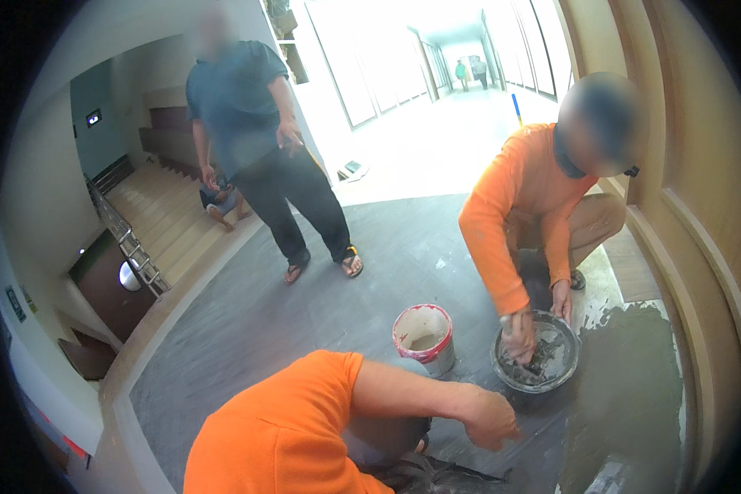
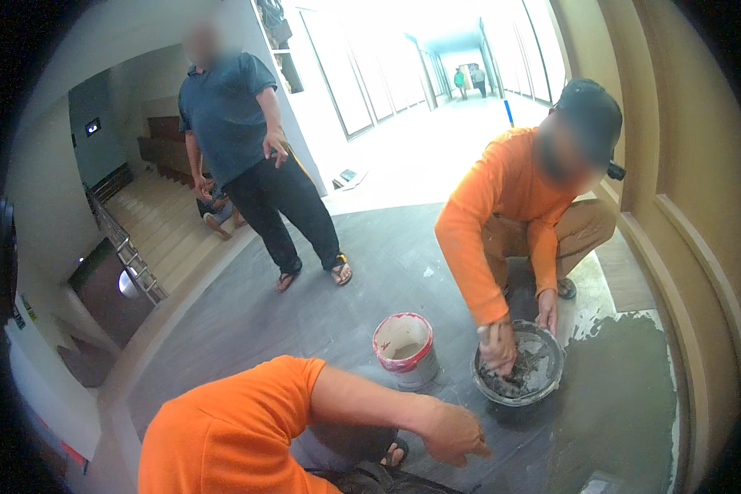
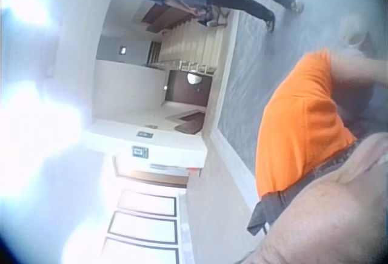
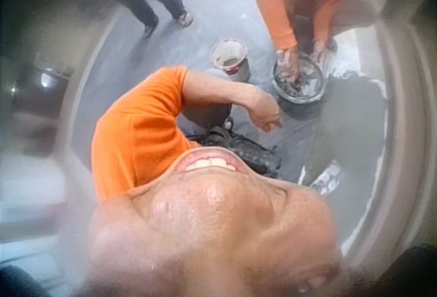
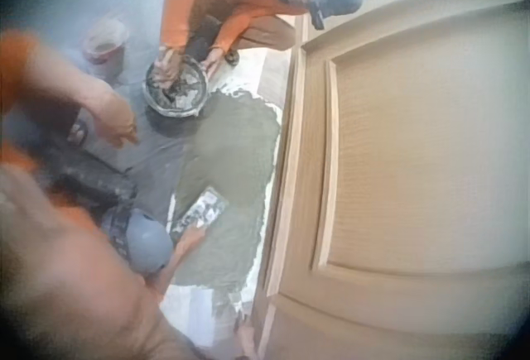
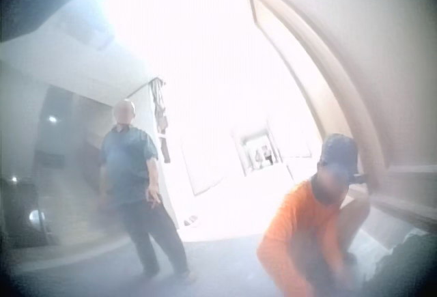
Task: The person spreads wet cement on a floor using a trowel, smoothing the surface in broad strokes. Another worker nearby scoops cement from a bucket and applies it to the floor as well.
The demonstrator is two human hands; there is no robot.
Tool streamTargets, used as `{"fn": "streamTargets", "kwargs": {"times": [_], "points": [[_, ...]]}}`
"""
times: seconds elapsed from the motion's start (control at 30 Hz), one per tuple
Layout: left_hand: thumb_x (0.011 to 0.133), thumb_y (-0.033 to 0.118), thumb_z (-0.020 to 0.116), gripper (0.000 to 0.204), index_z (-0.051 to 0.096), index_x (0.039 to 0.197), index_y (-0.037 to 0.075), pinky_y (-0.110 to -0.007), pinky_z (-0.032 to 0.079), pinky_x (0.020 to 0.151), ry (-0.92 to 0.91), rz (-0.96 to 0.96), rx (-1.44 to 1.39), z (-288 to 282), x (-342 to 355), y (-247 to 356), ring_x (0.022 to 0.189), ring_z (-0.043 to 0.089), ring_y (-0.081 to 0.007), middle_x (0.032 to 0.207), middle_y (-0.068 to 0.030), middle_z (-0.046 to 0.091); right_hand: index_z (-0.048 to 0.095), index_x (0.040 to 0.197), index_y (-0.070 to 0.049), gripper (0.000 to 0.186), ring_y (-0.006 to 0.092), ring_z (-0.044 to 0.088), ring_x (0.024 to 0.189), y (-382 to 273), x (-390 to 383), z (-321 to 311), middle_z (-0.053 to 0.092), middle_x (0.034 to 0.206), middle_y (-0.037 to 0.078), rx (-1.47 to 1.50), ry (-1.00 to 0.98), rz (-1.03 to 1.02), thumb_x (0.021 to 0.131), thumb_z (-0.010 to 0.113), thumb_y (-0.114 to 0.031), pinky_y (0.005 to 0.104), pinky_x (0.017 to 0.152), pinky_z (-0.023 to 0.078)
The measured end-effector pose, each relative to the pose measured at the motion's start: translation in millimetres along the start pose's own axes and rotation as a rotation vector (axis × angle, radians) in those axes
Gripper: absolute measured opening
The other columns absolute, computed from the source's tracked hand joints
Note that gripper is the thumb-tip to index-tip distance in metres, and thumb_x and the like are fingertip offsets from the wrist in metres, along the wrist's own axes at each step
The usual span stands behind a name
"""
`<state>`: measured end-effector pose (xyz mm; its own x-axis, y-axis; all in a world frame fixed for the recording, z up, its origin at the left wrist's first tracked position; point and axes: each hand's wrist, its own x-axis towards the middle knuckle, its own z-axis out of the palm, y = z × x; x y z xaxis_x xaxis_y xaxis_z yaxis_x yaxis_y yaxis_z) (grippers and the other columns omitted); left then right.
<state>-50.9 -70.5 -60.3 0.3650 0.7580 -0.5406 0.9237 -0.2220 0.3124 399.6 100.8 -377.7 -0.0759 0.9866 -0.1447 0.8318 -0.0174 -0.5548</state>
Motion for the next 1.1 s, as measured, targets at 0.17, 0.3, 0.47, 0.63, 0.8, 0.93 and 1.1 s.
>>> {"fn": "streamTargets", "kwargs": {"times": [0.17,0.3,0.47,0.63,0.8,0.93,1.1], "points": [[0.095,0.03,0.065,0.057,0.055,0.142,-0.001,-0.056,0.053,0.094,0.01,0.014,-0.044,-1,-2,-2,0.11,0.068,-0.046,0.117,-0.0273,0.071,0.065,0.133,0.005,0.054,0.0495,0.066,0.114,-4,12,7,0.068,0.123,0.035,-0.042,-0.005,-0.007,0.096,0.073,-0.034,0.0508,0.098,0.054],[0.096,0.031,0.065,0.063,0.052,0.149,-0.001,-0.054,0.053,0.099,-0.044,-0.021,-0.039,-5,0,0,0.116,0.066,-0.0444,0.125,-0.0275,0.069,0.063,0.136,0.005,0.054,0.0486,0.065,0.118,44,43,45,0.067,0.126,0.035,0.206,0.419,-0.726,0.097,0.072,-0.033,0.0492,0.101,0.052],[0.095,0.031,0.065,0.062,0.053,0.148,0.001,-0.054,0.053,0.099,-0.076,-0.058,-0.06,-7,-10,10,0.115,0.067,-0.0445,0.124,-0.0264,0.07,0.059,0.141,0.004,0.059,0.0464,0.063,0.125,-9,0,-2,0.065,0.135,0.033,0.028,-0.055,-0.062,0.097,0.072,-0.033,0.0473,0.107,0.049],[0.095,0.034,0.067,0.063,0.054,0.147,0.002,-0.051,0.052,0.103,-0.082,-0.086,-0.06,-17,-8,4,0.12,0.065,-0.0432,0.127,-0.0257,0.069,0.061,0.141,0.004,0.052,0.039,0.064,0.119,26,41,25,0.067,0.133,0.026,0.211,0.026,-0.121,0.101,0.069,-0.029,0.0454,0.107,0.047],[0.097,0.028,0.067,0.058,0.055,0.147,0.001,-0.048,0.049,0.11,0.041,-0.059,-0.081,-29,-30,1,0.13,0.06,-0.0401,0.137,-0.0224,0.065,0.065,0.135,0.003,0.046,0.031,0.069,0.11,-69,4,2,0.073,0.12,0.022,0.373,-0.07,0.011,0.1,0.069,-0.028,0.0417,0.098,0.051],[0.098,0.022,0.067,0.054,0.056,0.148,0.006,-0.047,0.044,0.115,0.091,-0.052,-0.126,-17,-22,-16,0.134,0.058,-0.0397,0.144,-0.0199,0.062,0.067,0.132,0.002,0.061,0.0412,0.069,0.113,-52,7,-4,0.072,0.121,0.028,-0.015,0.171,-0.05,0.097,0.069,-0.049,0.0457,0.099,0.052],[0.097,0.021,0.068,0.054,0.057,0.148,0.006,-0.048,0.045,0.115,0.027,-0.126,-0.003,-49,-30,30,0.135,0.058,-0.0396,0.142,-0.0201,0.064,0.071,0.117,-0.004,0.052,0.0415,0.072,0.099,-52,-11,-54,0.075,0.105,0.026,0.087,0.047,0.107,0.094,0.071,-0.051,0.0476,0.086,0.054]]}}
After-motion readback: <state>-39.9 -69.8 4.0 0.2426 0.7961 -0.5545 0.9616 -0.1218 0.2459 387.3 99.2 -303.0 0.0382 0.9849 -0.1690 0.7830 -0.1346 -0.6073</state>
